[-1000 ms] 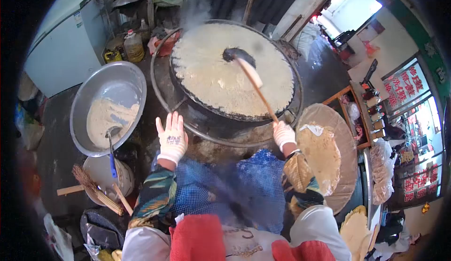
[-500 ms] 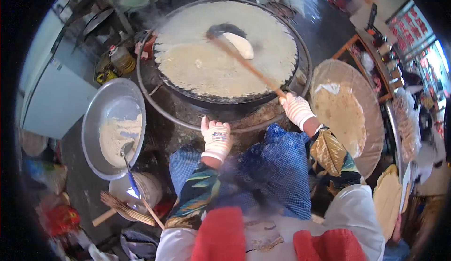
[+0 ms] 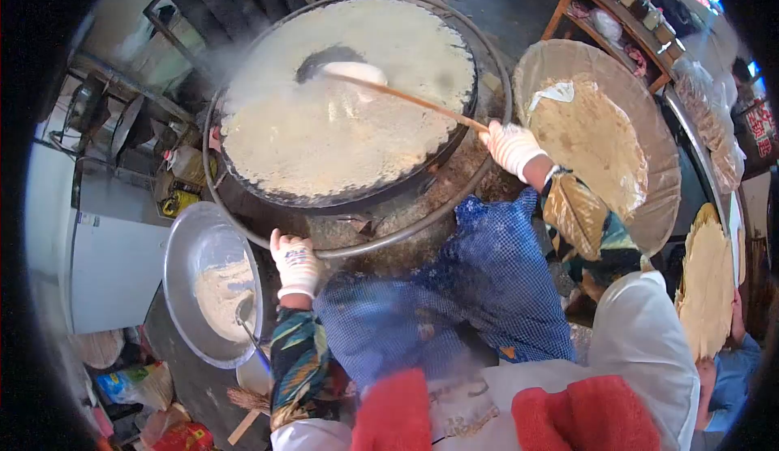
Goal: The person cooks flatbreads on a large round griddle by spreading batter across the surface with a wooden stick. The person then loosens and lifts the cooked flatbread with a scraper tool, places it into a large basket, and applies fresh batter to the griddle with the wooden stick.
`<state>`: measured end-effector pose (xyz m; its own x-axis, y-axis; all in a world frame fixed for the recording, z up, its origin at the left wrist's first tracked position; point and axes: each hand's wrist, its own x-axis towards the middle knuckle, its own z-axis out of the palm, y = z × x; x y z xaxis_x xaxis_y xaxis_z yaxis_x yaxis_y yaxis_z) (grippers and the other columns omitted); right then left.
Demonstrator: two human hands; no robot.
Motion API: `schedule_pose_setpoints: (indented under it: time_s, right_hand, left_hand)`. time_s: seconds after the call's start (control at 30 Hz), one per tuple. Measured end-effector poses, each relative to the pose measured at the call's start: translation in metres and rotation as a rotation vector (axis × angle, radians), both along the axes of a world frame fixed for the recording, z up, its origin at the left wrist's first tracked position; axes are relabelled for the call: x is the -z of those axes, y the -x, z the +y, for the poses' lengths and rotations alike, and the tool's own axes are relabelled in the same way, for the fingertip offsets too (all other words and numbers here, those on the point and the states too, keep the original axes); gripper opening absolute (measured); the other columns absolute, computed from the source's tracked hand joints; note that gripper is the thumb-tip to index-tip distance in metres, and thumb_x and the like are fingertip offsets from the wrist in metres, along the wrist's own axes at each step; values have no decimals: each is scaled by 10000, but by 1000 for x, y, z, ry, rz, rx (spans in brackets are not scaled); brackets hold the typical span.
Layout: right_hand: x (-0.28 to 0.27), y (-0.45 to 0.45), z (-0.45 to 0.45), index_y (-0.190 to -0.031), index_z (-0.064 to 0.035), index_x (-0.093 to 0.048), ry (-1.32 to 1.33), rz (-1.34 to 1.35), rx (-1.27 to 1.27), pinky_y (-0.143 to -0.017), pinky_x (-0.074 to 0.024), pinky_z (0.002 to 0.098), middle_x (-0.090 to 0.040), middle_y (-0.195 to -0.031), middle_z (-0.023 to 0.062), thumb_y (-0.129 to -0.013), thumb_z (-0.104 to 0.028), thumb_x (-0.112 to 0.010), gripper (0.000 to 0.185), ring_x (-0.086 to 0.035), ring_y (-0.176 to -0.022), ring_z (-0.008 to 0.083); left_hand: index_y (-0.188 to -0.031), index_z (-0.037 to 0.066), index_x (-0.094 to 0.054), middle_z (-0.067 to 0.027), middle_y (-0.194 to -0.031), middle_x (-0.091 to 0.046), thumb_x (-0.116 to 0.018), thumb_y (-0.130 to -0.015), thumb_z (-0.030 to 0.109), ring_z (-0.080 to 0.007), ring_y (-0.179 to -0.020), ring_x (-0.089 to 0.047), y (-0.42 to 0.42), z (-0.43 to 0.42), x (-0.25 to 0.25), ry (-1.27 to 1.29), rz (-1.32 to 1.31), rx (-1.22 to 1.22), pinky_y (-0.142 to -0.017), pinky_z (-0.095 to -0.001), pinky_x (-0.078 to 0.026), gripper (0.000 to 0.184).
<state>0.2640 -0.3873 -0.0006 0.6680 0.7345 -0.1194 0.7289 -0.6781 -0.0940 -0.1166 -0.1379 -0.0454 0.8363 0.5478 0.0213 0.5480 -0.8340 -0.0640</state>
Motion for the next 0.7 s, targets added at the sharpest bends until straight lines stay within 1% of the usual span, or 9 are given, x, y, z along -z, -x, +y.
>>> schedule_pose_setpoints:
  time_s: [0.07,0.23,0.3,0.4,0.47,0.53,0.6,0.67,0.7]
  right_hand:
    - [-11,3,8,-931,-44,-591,-43,25,-32,-690,-500,471,-653,-783,209,-952,-364,-438,356,-645,-785,378]
    - [-24,33,-13,-1038,-42,-569,165,89,-196,-702,-506,462,-658,-832,217,-953,-377,-441,368,-644,-826,378]
    - [-16,9,-13,-1037,-53,-588,149,92,-21,-656,-523,448,-657,-861,207,-941,-307,-455,302,-656,-833,356]
    - [-13,-29,-5,-960,-72,-656,227,-144,-302,-667,-557,417,-653,-908,177,-881,-158,-478,213,-676,-827,318]
    - [-24,-25,13,-971,-63,-661,242,-183,-256,-685,-561,415,-661,-951,173,-897,-139,-453,234,-677,-862,316]
    - [-22,-21,35,-1045,-75,-671,156,82,22,-723,-545,443,-676,-971,193,-946,-290,-424,342,-672,-886,342]
    - [-38,6,35,-923,-62,-708,95,224,89,-761,-516,463,-673,-864,232,-965,-546,-200,703,-664,-841,381]
    - [-28,38,30,-791,-9,-669,-92,394,28,-738,-501,489,-659,-785,241,-963,-540,-149,762,-651,-803,411]
    - [-18,54,26,-818,-1,-659,-165,435,-70,-702,-494,479,-648,-753,232,-960,-549,-243,702,-641,-707,402]
  left_hand:
    - [-681,201,-721,-55,-775,-663,-694,-575,146,-251,-947,-584,10,27,9,-6,32,13,-1097,-451,-251,122]
    - [-711,175,-729,-76,-811,-666,-632,-655,166,-259,-985,-569,19,74,-12,-66,268,56,-1116,-461,-212,113]
    - [-779,158,-733,-87,-846,-666,-608,-686,181,-272,-993,-566,29,100,-2,-175,320,129,-1121,-471,-203,157]
    - [-899,140,-729,-86,-936,-671,-556,-753,245,-268,-1054,-557,30,128,-3,-332,590,178,-1143,-458,-161,250]
    - [-957,145,-729,-65,-1018,-677,-561,-760,281,-263,-1150,-527,28,147,-4,-322,715,154,-1146,-469,-140,293]
    - [-932,157,-739,-70,-1035,-674,-546,-769,259,-261,-1140,-527,44,187,26,-381,685,161,-1145,-505,-115,273]
    - [-1247,214,-551,-23,-1065,-624,-431,-904,186,-212,-1043,-550,41,215,44,-347,827,34,-1072,-424,-292,365]
    - [-1362,251,-426,-4,-1058,-583,-377,-953,148,-182,-951,-554,51,250,80,-373,877,-27,-973,-369,-413,425]
    - [-1369,256,-408,-3,-1042,-569,-371,-957,142,-179,-928,-548,51,258,85,-382,835,-16,-940,-362,-426,429]
